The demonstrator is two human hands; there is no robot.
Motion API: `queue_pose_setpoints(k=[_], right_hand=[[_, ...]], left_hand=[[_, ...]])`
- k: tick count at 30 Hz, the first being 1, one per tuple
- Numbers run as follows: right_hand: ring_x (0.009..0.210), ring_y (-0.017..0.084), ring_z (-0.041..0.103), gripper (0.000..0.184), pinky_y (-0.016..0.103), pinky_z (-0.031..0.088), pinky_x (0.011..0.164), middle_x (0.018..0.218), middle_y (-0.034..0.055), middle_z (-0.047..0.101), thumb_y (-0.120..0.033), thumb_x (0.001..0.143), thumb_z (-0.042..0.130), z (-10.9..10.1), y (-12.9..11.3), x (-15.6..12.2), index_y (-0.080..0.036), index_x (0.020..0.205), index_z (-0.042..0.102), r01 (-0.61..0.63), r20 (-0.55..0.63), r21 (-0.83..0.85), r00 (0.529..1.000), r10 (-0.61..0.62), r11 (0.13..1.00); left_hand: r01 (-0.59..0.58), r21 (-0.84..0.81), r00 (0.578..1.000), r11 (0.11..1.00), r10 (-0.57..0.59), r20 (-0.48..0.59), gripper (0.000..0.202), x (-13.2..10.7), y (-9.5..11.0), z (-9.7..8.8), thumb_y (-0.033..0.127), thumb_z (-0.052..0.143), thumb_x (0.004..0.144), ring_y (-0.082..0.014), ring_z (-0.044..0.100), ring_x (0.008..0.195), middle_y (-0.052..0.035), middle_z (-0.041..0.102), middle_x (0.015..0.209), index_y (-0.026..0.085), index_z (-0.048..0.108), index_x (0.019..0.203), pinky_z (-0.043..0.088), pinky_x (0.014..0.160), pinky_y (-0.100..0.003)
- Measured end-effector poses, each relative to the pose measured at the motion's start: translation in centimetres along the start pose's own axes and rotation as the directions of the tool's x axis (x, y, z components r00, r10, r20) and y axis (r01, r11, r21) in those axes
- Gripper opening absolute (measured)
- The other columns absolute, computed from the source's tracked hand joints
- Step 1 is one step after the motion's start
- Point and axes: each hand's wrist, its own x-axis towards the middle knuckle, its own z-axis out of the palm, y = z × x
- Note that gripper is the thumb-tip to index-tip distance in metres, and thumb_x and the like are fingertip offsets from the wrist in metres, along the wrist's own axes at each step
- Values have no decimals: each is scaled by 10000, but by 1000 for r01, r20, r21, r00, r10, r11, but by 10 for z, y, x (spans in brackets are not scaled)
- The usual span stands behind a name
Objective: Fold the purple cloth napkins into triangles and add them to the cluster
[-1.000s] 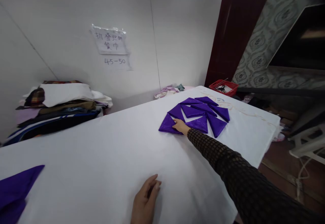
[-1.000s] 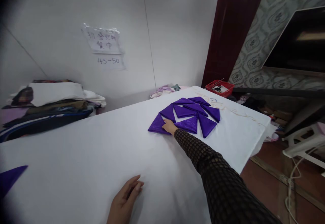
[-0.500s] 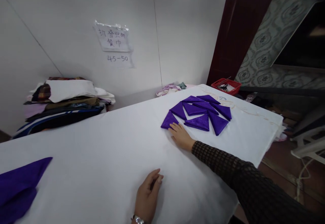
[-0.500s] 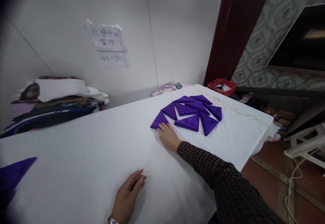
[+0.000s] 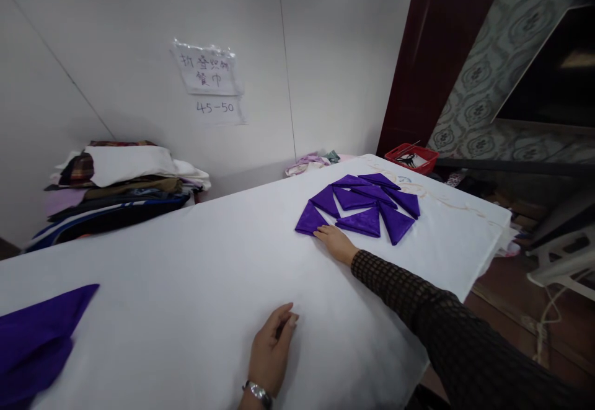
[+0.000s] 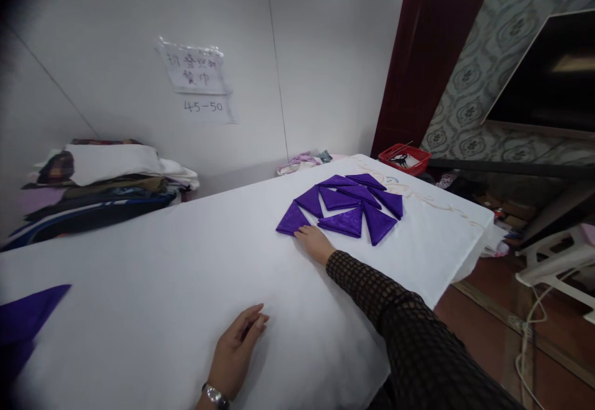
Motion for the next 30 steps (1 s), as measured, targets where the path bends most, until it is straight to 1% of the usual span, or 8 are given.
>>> queue_pose_setpoints(k=[7,11,13,16,19,23,27,30], right_hand=[[1196,236,488,427,388,345,1014,1272,157,557,-41,879,378,-2,8,-2,-121,1261,553,-21,10,-8,1000,21,1000],[1211,226,478,439,392,339,1023,1289,148,545,-38,874,384,-1,10,-3,-140,1271,543,-27,19,-15,999,28,1000],[1233,229,460,457,411,326,1033,1304,144,534,-29,865,389,-2,9,-4,-155,1279,535,-35,34,-20,999,35,999],[1296,249,383,465,455,271,1063,1370,161,463,-19,850,409,-5,2,-9,-157,1275,538,-24,25,-31,999,25,999],[1338,260,310,412,479,229,1077,1420,175,392,-40,864,423,-8,-13,-20,-148,1235,565,14,-21,-23,1000,-15,1000],[1347,267,287,353,483,225,1076,1411,186,401,-85,885,431,-13,-44,-43,-137,1204,574,105,-23,25,994,-104,994],[1331,239,313,368,461,240,1070,1401,151,426,-103,875,449,-25,-78,-63,-174,1221,551,167,7,111,986,-168,980],[1283,218,374,353,430,266,1051,1355,134,479,-149,872,472,-37,-101,-74,-184,1216,542,238,43,186,967,-250,953]], left_hand=[[-33,22,999,999,33,19,430,2,-6,-1,492,637,719,-221,650,924,-62,716,932,203,651,1037,519,849,-328],[-39,53,999,998,38,14,461,2,-7,-1,521,622,708,-220,655,916,-56,718,931,198,650,1036,527,841,-330],[-37,59,999,998,36,17,485,3,-8,-2,539,613,701,-221,655,920,-55,718,933,194,646,1040,528,844,-334],[-33,73,999,997,31,22,512,5,-7,-2,558,605,694,-225,654,925,-60,716,938,189,639,1046,522,858,-346],[-35,83,999,996,33,29,522,6,-7,-1,568,605,684,-230,654,931,-64,716,939,189,638,1041,520,860,-353],[-61,82,998,995,59,26,520,8,-6,-1,565,612,672,-230,660,914,-65,721,922,186,642,1027,525,847,-359],[-105,78,994,991,104,21,497,8,-5,-1,544,620,670,-231,672,875,-66,727,895,183,648,1011,535,821,-365],[-144,95,989,985,141,36,466,5,3,-1,531,599,693,-224,681,832,-62,730,873,182,650,997,543,796,-362]])
